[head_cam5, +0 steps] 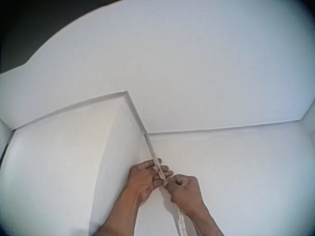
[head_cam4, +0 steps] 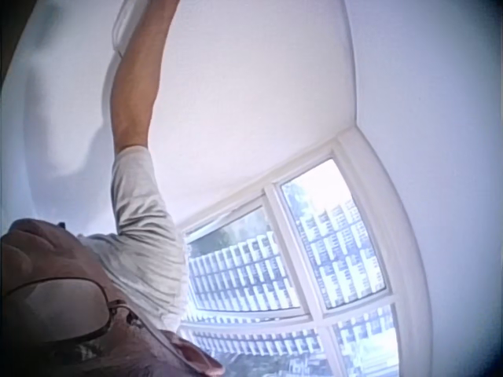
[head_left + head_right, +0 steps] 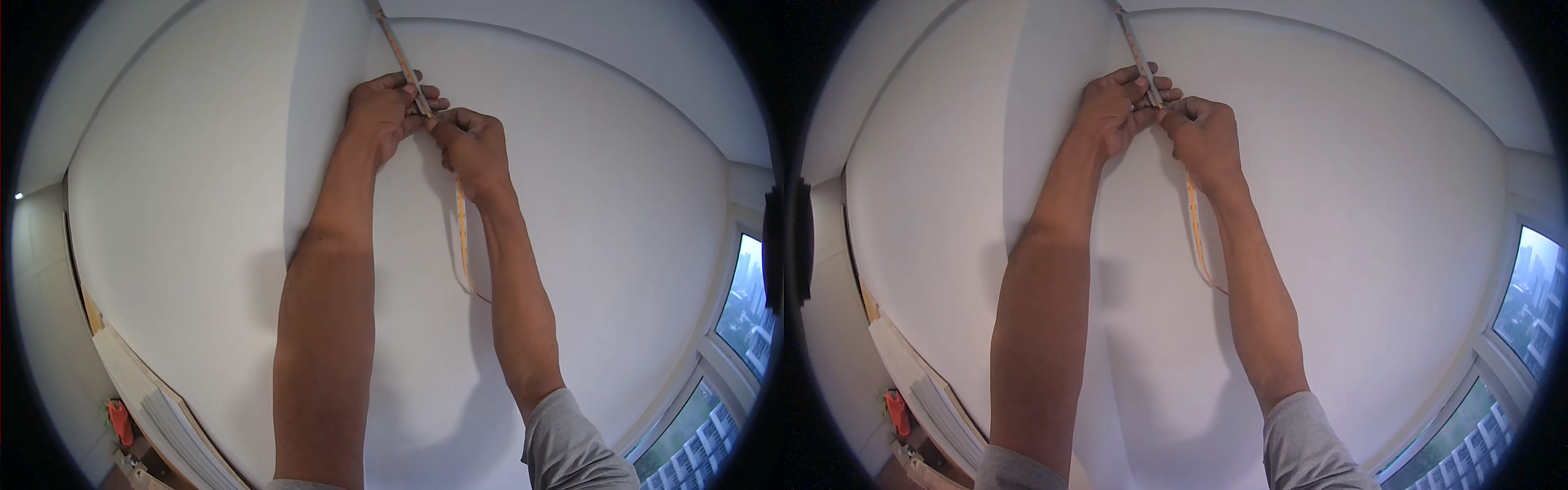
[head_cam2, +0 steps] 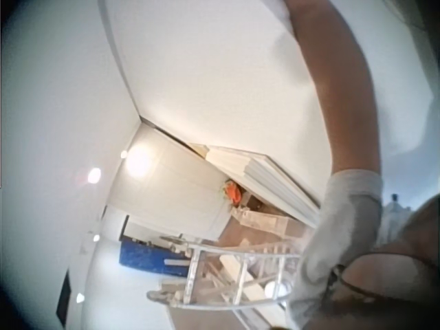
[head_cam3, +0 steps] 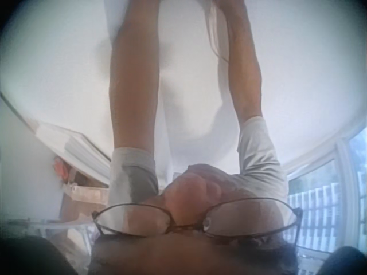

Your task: The recorder is installing an LED strip into a ceiling cove.

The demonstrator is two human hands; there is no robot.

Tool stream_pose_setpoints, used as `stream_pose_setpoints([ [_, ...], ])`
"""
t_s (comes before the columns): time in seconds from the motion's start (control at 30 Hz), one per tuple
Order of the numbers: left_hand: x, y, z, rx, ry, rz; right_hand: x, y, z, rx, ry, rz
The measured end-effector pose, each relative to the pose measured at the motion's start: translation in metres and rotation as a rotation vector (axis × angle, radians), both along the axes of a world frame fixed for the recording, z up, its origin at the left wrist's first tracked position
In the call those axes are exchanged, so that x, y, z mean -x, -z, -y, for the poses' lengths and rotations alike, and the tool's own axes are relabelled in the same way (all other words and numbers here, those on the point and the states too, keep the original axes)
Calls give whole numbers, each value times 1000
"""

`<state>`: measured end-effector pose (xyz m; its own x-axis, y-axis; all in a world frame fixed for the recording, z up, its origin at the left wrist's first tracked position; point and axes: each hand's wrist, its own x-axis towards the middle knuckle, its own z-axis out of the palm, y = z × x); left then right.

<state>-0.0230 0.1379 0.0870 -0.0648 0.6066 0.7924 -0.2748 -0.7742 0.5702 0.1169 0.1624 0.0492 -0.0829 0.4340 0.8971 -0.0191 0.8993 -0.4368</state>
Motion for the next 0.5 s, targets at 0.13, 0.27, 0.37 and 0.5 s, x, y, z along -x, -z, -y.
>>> stream_pose_setpoints([
  [0.13, 0, 0, 0, -9, -5, 24, 2, -1, 1, 39, -147, -22],
  [0.27, -1, -2, -3, -11, -6, 20, -1, -2, 2, 82, -203, -25],
  [0.37, 2, 4, -2, -21, 15, 15, 0, -1, 1, 70, -136, 25],
  [0.5, -7, 2, 0, -11, 42, 102, -8, 1, 0, -4, -137, 96],
])
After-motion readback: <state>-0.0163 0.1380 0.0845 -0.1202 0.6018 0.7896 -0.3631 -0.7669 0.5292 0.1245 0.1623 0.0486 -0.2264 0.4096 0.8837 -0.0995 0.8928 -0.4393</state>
